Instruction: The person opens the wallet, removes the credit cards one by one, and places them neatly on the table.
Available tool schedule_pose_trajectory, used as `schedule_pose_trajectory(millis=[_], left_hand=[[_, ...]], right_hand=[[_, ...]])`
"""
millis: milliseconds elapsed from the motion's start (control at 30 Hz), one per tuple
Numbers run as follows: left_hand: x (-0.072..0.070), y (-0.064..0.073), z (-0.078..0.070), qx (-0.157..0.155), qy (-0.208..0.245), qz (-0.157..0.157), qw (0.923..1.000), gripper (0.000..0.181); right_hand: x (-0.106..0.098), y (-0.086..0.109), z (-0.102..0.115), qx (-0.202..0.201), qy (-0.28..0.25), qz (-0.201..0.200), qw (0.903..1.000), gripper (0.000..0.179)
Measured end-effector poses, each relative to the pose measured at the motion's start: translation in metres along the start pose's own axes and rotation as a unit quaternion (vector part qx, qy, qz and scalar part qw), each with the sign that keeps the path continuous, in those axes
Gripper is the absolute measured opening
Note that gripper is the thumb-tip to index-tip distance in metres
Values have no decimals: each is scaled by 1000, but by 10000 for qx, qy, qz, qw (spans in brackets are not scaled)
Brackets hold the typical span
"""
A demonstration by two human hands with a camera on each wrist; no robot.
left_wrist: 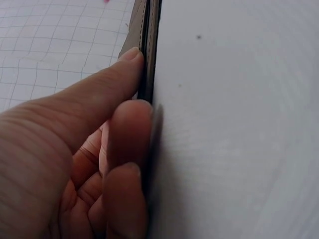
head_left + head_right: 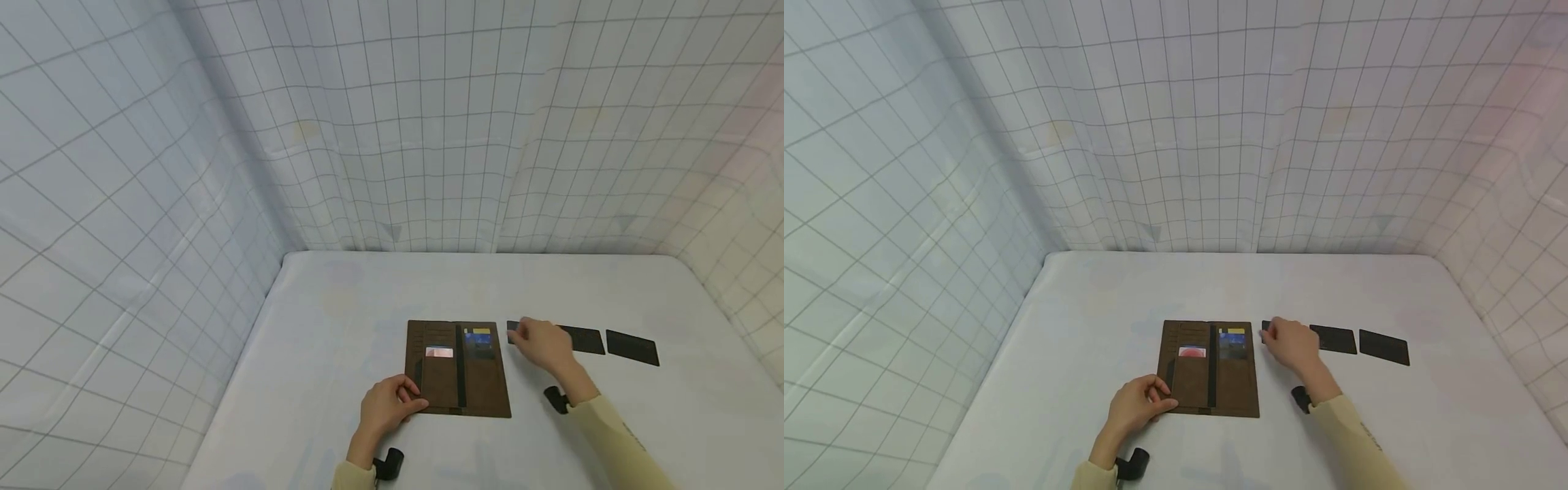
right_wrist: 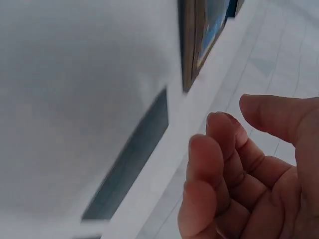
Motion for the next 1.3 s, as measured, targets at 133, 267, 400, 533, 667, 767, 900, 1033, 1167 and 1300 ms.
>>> schedule_pose_trajectory(millis=[133, 267, 400, 533, 667, 767, 900, 1033, 1167, 1300], left_hand=[[0, 0, 2, -38, -2, 15, 10000, 25], [1, 0, 3, -57, 11, -4, 10000, 24], [2, 0, 3, 1, 30, -32, 10000, 23], [2, 0, 5, -81, -27, 7, 10000, 23], [2, 0, 6, -59, 0, 47, 10000, 23], [4, -1, 7, -56, 30, 91, 9999, 23], [6, -2, 6, -122, -23, 144, 9998, 24], [5, -1, 4, -107, -46, 136, 9998, 24], [4, 1, 4, -130, -49, 151, 9998, 25], [4, 0, 4, -114, -62, 134, 9998, 25]], right_hand=[[36, -4, 47, -696, -364, 291, 9965, 24], [60, -6, 73, -892, -795, 591, 9911, 21], [69, -7, 80, -662, -983, 688, 9906, 22], [73, -10, 80, -466, -1058, 749, 9905, 23], [76, -12, 80, -378, -1145, 843, 9891, 22], [79, -13, 80, -289, -1197, 916, 9882, 22], [81, -15, 79, -170, -1207, 962, 9879, 25], [83, -16, 78, -120, -1226, 1120, 9860, 27], [87, -17, 79, -121, -1357, 1436, 9802, 27], [87, -20, 79, -76, -1548, 1708, 9730, 29]])
Point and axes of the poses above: each hand's wrist, its own y-axis away from the middle knuckle, its own x-axis out of the palm, z = x × y, the point moved 6 cm from there along -y, towards the middle knuckle, and after that the axes turned 11 degrees about -z, right-handed, at the moved point
